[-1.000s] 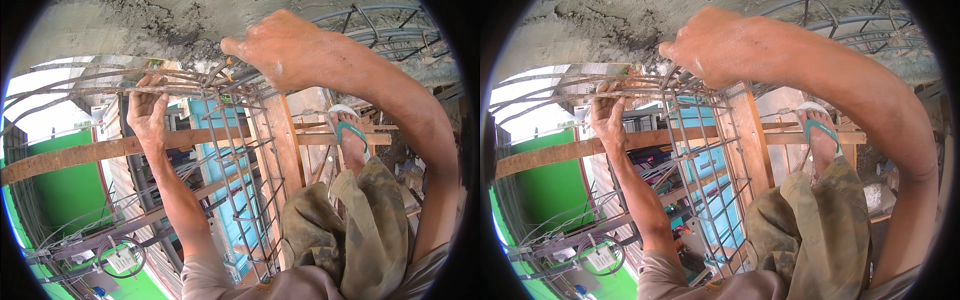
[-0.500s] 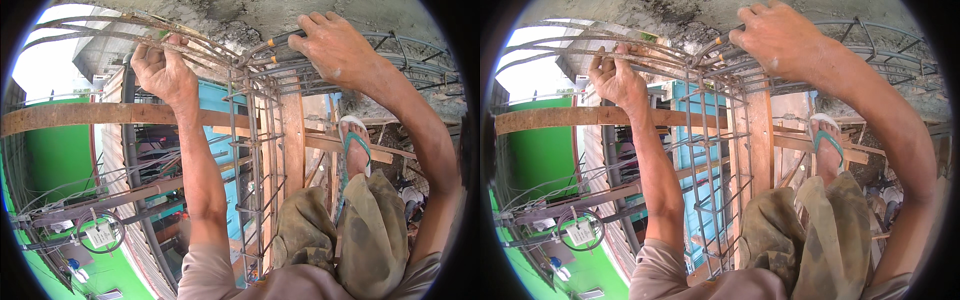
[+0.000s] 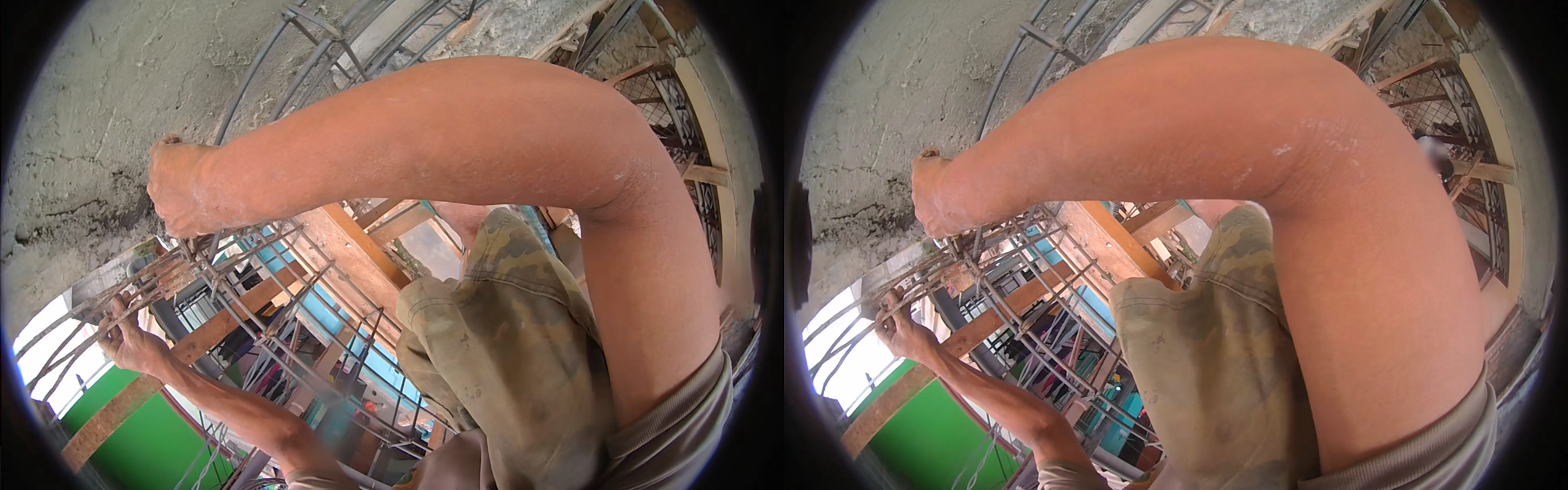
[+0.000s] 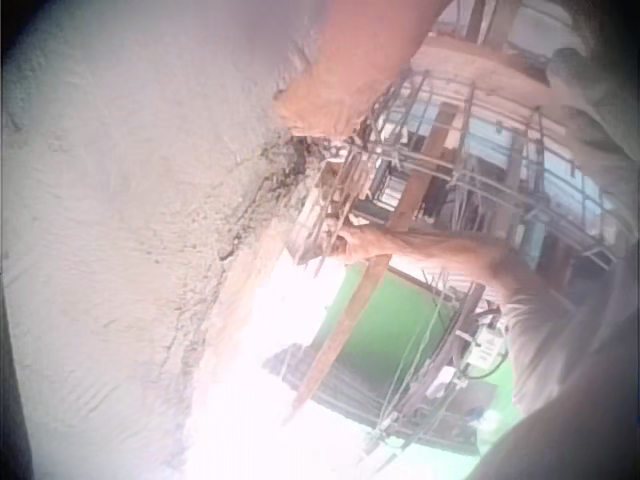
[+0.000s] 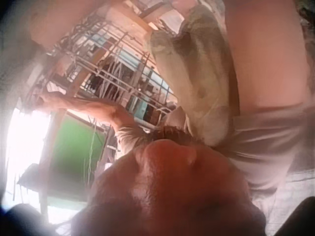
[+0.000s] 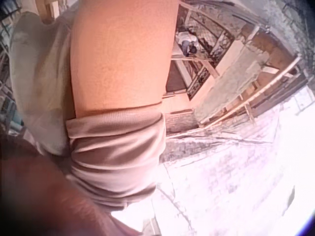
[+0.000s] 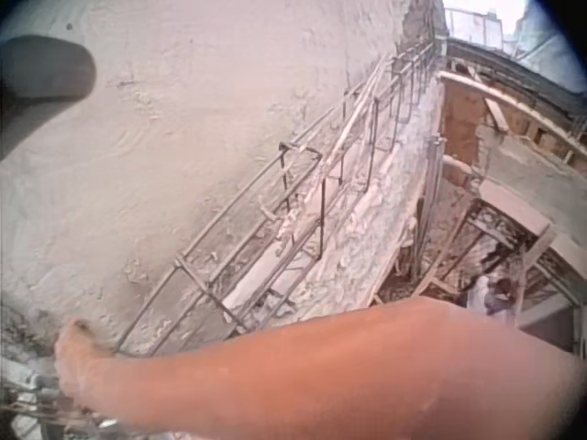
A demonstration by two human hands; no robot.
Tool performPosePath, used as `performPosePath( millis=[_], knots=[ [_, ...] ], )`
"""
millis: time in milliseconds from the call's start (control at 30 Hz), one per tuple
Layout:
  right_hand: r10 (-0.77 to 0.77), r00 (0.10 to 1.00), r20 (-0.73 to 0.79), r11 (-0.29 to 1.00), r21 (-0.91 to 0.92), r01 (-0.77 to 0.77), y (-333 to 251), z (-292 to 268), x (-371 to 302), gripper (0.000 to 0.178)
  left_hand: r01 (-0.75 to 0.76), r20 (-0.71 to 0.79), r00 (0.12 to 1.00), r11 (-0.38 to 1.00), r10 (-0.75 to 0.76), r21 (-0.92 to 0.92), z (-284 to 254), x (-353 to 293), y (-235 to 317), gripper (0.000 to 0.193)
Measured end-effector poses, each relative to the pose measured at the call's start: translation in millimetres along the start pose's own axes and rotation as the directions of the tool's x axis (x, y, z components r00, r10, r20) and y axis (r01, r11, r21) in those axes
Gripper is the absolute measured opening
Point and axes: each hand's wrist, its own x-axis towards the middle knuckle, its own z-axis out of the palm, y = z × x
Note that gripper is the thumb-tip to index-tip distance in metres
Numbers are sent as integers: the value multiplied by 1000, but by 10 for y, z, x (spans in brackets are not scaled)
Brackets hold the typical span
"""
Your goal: The person ties steel rebar rods together using wire and a hand tool on a construction site. They repeatedly wrap wire around intersecting rods and twist it to secure the rebar cage structure.
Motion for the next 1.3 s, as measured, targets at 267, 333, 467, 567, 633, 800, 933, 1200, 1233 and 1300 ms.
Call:
performPosePath(
  millis=[267,333,467,567,633,800,933,1200,1233,1300],
  knots=[
    [25,998,50,996,79,-29,9,-41,-8,28,32,116,993,999,-37,43,-68,21,145,23],
    [1,1000,23,999,44,-2,12,-38,-14,29,16,46,999,998,-19,64,7,-48,170,25],
    [-15,998,-56,996,88,20,16,-78,-217,30,-21,-61,998,998,24,51,66,-132,143,28],
    [-41,999,32,999,13,40,13,-161,-129,30,-67,-120,991,997,61,-39,78,-77,56,26],
    [-40,997,68,999,-29,42,26,-220,-145,30,-61,-99,994,987,47,-146,15,13,-55,26],
    [21,1000,22,999,31,-22,-6,-95,-55,29,-34,-88,996,952,7,-304,-51,128,4,24],
    [16,1000,25,999,-46,-15,-71,-56,10,27,-29,-107,994,945,-6,-325,-15,23,105,21],
    [137,990,14,952,-280,-128,-224,-83,65,26,43,-7,999,900,-51,-434,-31,95,171,16],
    [136,989,60,943,-313,-111,-264,-148,76,28,38,-13,999,900,-48,-433,-30,86,134,16],
    [80,981,174,927,-374,-10,-345,-287,127,33,29,-39,998,904,-50,-427,-41,91,105,16]
  ],
)
